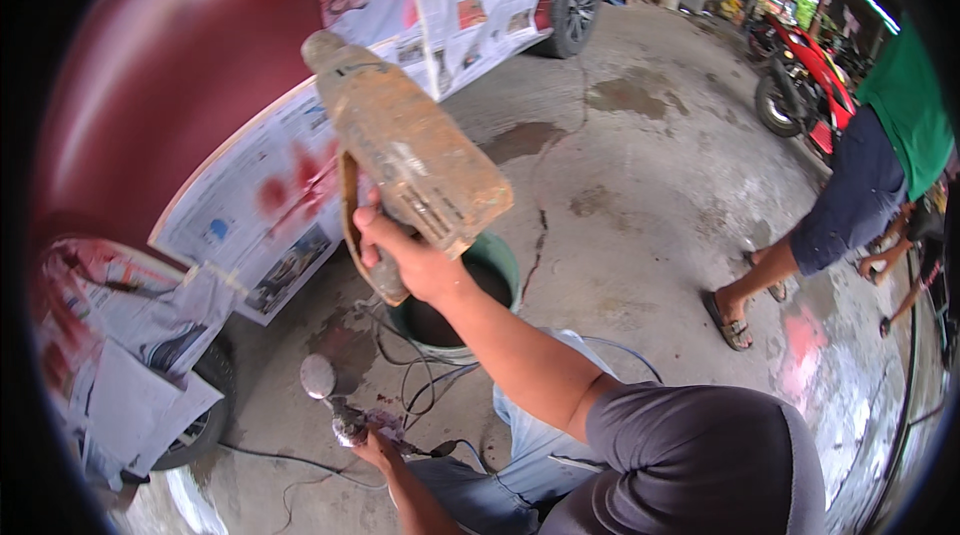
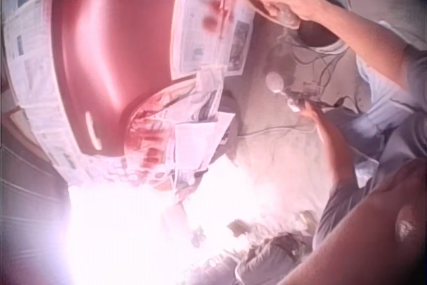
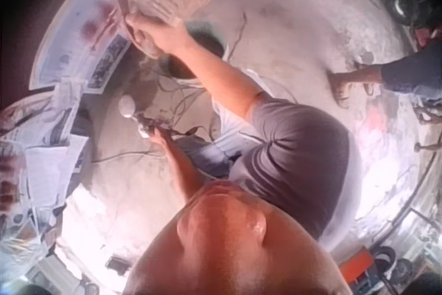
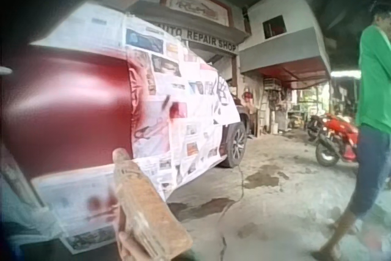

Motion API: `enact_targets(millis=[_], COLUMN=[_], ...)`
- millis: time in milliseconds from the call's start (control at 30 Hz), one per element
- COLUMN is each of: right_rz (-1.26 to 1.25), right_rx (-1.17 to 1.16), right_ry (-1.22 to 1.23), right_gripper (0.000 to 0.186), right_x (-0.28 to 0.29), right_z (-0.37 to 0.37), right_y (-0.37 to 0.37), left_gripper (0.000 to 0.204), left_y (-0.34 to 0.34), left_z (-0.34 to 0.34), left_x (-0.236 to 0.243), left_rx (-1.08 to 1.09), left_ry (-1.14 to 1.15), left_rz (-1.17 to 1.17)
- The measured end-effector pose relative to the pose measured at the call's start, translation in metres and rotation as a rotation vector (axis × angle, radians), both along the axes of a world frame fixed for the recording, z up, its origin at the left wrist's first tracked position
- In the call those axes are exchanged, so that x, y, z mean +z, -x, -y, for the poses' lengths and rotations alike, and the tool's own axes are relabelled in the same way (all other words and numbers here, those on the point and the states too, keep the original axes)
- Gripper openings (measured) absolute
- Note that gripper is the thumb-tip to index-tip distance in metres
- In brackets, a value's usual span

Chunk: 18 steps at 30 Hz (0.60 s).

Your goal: The person sprays red paint onto a car hood using a spray gun, then uses a heat gun to dry the surface. The person also adjusts newspaper masking on the hood and wipes the spray gun with a cloth.

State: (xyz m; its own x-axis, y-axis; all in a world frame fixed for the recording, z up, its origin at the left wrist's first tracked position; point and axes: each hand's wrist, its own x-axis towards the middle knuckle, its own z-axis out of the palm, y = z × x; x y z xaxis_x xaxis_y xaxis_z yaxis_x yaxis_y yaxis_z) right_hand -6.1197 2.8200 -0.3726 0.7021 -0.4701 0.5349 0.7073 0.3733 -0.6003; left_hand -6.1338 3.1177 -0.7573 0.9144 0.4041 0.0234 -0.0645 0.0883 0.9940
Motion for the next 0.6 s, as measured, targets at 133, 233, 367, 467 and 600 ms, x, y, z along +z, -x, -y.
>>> enact_targets(millis=[133, 233, 367, 467, 600], right_rz=[-0.021, -0.049, -0.022, -0.049, -0.198], right_rx=[0.064, 0.074, 0.058, 0.091, -0.078], right_ry=[-0.016, -0.036, -0.065, -0.101, 0.192], right_gripper=[0.021, 0.021, 0.022, 0.020, 0.017], right_x=[-0.004, -0.003, -0.001, -0.001, -0.009], right_z=[-0.005, -0.012, -0.018, -0.013, -0.003], right_y=[-0.004, -0.004, -0.007, -0.004, -0.001], left_gripper=[0.030, 0.030, 0.032, 0.029, 0.020], left_y=[0.003, 0.012, 0.016, 0.011, 0.018], left_z=[-0.014, -0.015, -0.022, -0.023, 0.001], left_x=[-0.006, 0.007, 0.014, 0.015, 0.023], left_rx=[0.003, -0.004, 0.025, 0.049, -0.073], left_ry=[-0.020, 0.008, -0.037, -0.062, 0.069], left_rz=[-0.013, -0.029, -0.049, 0.003, 0.045])
